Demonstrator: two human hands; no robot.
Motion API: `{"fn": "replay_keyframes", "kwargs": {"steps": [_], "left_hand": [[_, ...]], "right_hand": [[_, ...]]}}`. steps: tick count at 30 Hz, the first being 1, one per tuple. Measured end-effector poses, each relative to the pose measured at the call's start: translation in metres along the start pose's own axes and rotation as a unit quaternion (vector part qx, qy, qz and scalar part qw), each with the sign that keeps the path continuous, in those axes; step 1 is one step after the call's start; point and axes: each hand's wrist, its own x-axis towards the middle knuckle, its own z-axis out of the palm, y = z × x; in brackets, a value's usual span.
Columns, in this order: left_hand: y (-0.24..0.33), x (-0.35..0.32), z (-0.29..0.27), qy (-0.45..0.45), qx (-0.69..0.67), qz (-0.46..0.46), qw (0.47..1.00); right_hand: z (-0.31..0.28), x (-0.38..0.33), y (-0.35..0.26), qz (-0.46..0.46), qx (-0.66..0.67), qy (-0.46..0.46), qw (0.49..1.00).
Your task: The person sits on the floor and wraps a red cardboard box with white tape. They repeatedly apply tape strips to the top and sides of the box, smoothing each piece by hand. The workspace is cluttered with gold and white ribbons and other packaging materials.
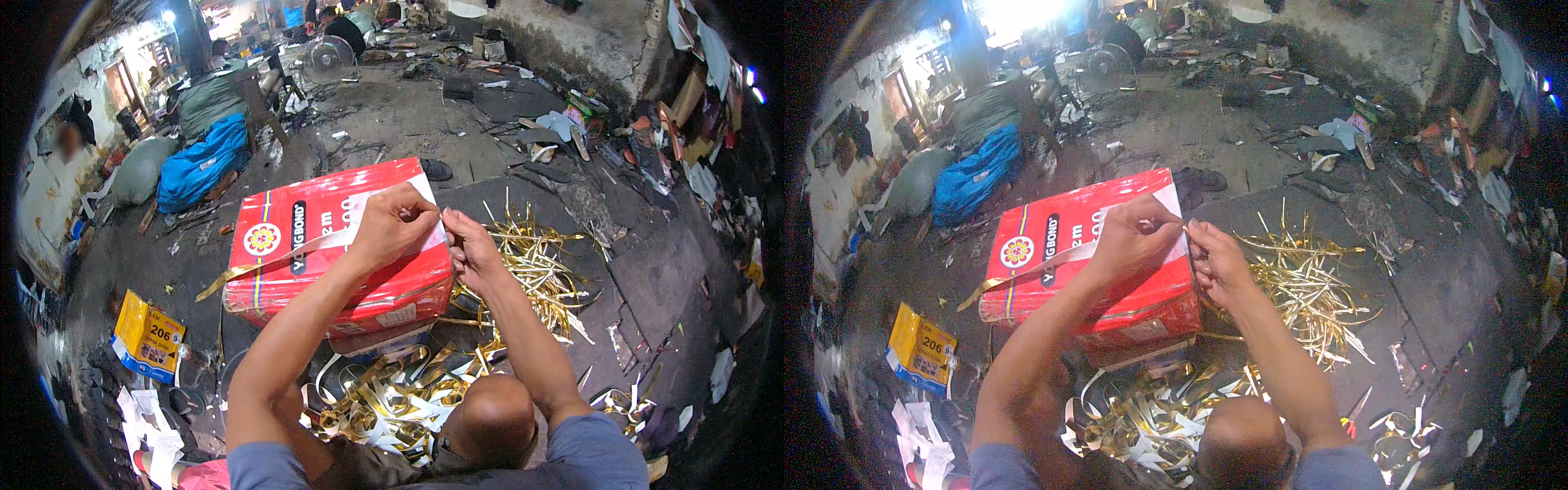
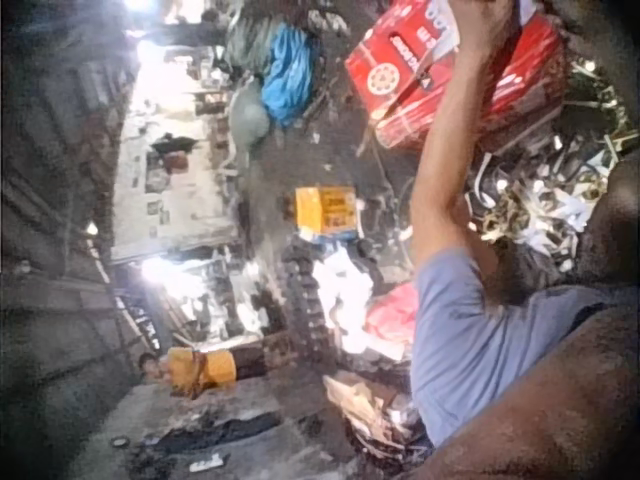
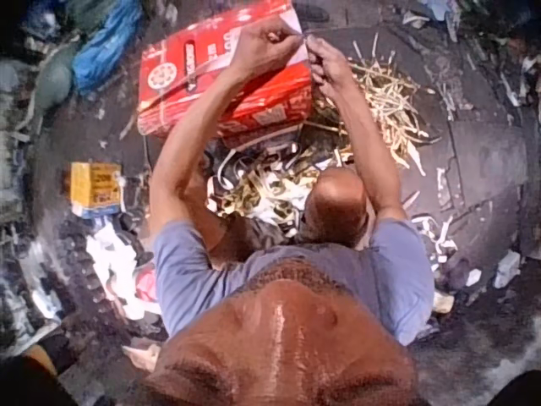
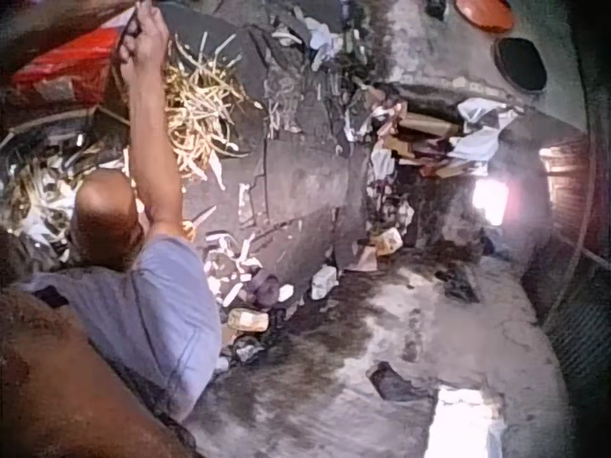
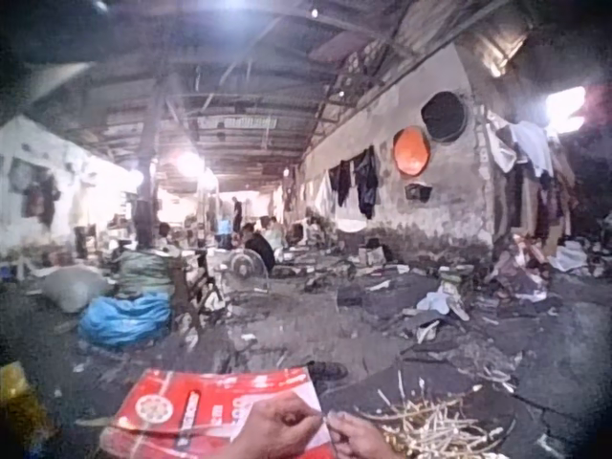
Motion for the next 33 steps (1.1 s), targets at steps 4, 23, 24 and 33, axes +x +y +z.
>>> {"fn": "replay_keyframes", "kwargs": {"steps": [4, 23, 24, 33], "left_hand": [[-0.003, -0.003, -0.003, 0.005, -0.005, -0.002, 1.0], [-0.02, 0.001, -0.001, -0.006, -0.047, -0.026, 0.999], [-0.02, 0.003, -0.004, -0.004, -0.034, -0.024, 0.999], [-0.025, 0.002, 0.003, 0.01, -0.025, -0.036, 0.999]], "right_hand": [[0.015, -0.003, -0.031, 0.038, -0.062, 0.031, 0.997], [-0.059, 0.08, 0.055, -0.219, -0.516, 0.182, 0.808], [-0.081, 0.083, 0.077, -0.21, -0.528, 0.169, 0.805], [-0.206, 0.027, 0.257, -0.077, -0.579, 0.152, 0.797]]}}
